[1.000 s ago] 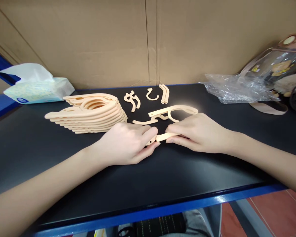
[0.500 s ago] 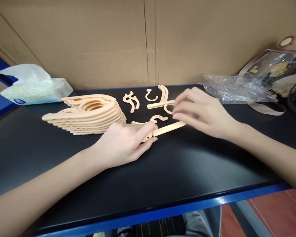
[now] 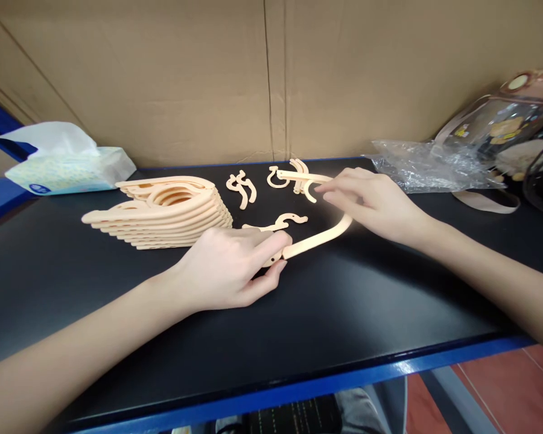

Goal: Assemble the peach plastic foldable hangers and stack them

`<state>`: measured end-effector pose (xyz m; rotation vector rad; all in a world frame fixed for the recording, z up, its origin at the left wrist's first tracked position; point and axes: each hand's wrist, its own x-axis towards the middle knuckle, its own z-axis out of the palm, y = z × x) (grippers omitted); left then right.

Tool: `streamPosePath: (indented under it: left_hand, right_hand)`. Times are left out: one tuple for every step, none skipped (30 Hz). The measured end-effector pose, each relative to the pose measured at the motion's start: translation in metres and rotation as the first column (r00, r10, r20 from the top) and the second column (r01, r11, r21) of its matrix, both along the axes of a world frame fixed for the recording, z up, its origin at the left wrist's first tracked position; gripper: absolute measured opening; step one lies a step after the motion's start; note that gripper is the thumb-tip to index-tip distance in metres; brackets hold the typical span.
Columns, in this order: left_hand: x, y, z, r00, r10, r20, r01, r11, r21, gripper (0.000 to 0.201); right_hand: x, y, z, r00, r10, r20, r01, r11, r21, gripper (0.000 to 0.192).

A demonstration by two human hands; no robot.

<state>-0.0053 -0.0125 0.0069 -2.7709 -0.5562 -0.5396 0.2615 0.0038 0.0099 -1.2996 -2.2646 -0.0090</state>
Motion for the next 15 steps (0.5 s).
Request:
streamPosePath:
  left_hand:
    - [0.0000,-0.0004,0.0001,1.000,-0.019,0.002,0.019,1.000,-0.017,0.012]
    - [0.0001,-0.0008,0.0003,1.000,-0.031,-0.001,0.031,0.999,-0.031,0.013]
    - [0.0004,-0.0011,0.0007,0.999,-0.039,-0.010,0.038,0.999,-0.037,0.014]
    - [0.0007,-0.0012,0.0013,0.999,-0.041,-0.025,0.040,0.999,-0.035,0.013]
    - [0.0011,-0.0012,0.0022,0.998,-0.039,-0.043,0.038,0.999,-0.029,0.013]
    - [0.0016,-0.0010,0.0032,0.998,-0.038,-0.056,0.038,0.999,-0.014,0.014]
    - [0.0021,-0.0007,0.0042,0.997,-0.042,-0.063,0.043,0.999,0.006,0.015]
    - [0.0025,-0.0002,0.0052,0.997,-0.050,-0.062,0.052,0.998,0.030,0.016]
    - [0.0028,0.0003,0.0059,0.997,-0.060,-0.052,0.062,0.996,0.056,0.017]
    - [0.0028,0.0008,0.0063,0.997,-0.062,-0.039,0.065,0.995,0.081,0.018]
    - [0.0026,0.0013,0.0064,0.998,-0.058,-0.030,0.061,0.993,0.098,0.021]
    - [0.0022,0.0017,0.0061,0.999,-0.045,-0.023,0.048,0.993,0.107,0.024]
    - [0.0017,0.0021,0.0055,1.000,-0.023,-0.017,0.024,0.994,0.102,0.026]
    - [0.0011,0.0025,0.0048,1.000,0.006,-0.007,-0.005,0.996,0.090,0.029]
    - [0.0006,0.0030,0.0039,0.999,0.032,0.005,-0.032,0.997,0.074,0.030]
  right_hand:
    - [0.0006,0.0005,-0.0002,1.000,-0.002,0.008,0.002,1.000,0.002,0.034]
    - [0.0012,0.0010,-0.0005,1.000,-0.002,0.015,0.002,1.000,0.002,0.034]
    - [0.0017,0.0015,-0.0007,1.000,-0.001,0.023,0.001,1.000,0.002,0.035]
    - [0.0022,0.0020,-0.0008,1.000,0.001,0.030,-0.001,1.000,0.001,0.035]
    - [0.0024,0.0025,-0.0009,0.999,0.005,0.035,-0.005,1.000,0.000,0.035]
    - [0.0026,0.0028,-0.0009,0.999,0.006,0.037,-0.006,1.000,-0.002,0.035]
    - [0.0025,0.0030,-0.0007,0.999,0.005,0.037,-0.005,1.000,-0.004,0.035]
    - [0.0023,0.0029,-0.0005,0.999,0.002,0.037,-0.002,1.000,-0.012,0.035]
    - [0.0019,0.0028,-0.0002,0.999,-0.002,0.034,0.003,1.000,-0.024,0.035]
    - [0.0015,0.0025,0.0001,1.000,-0.011,0.027,0.012,0.999,-0.041,0.035]
    - [0.0011,0.0022,0.0004,1.000,-0.022,0.020,0.023,0.998,-0.058,0.035]
    - [0.0007,0.0019,0.0006,0.999,-0.033,0.011,0.034,0.997,-0.072,0.034]
    - [0.0004,0.0016,0.0008,0.999,-0.044,0.004,0.044,0.996,-0.082,0.034]
    - [0.0002,0.0015,0.0009,0.999,-0.055,0.000,0.054,0.995,-0.087,0.034]
    - [0.0000,0.0015,0.0009,0.998,-0.063,-0.002,0.063,0.994,-0.088,0.034]
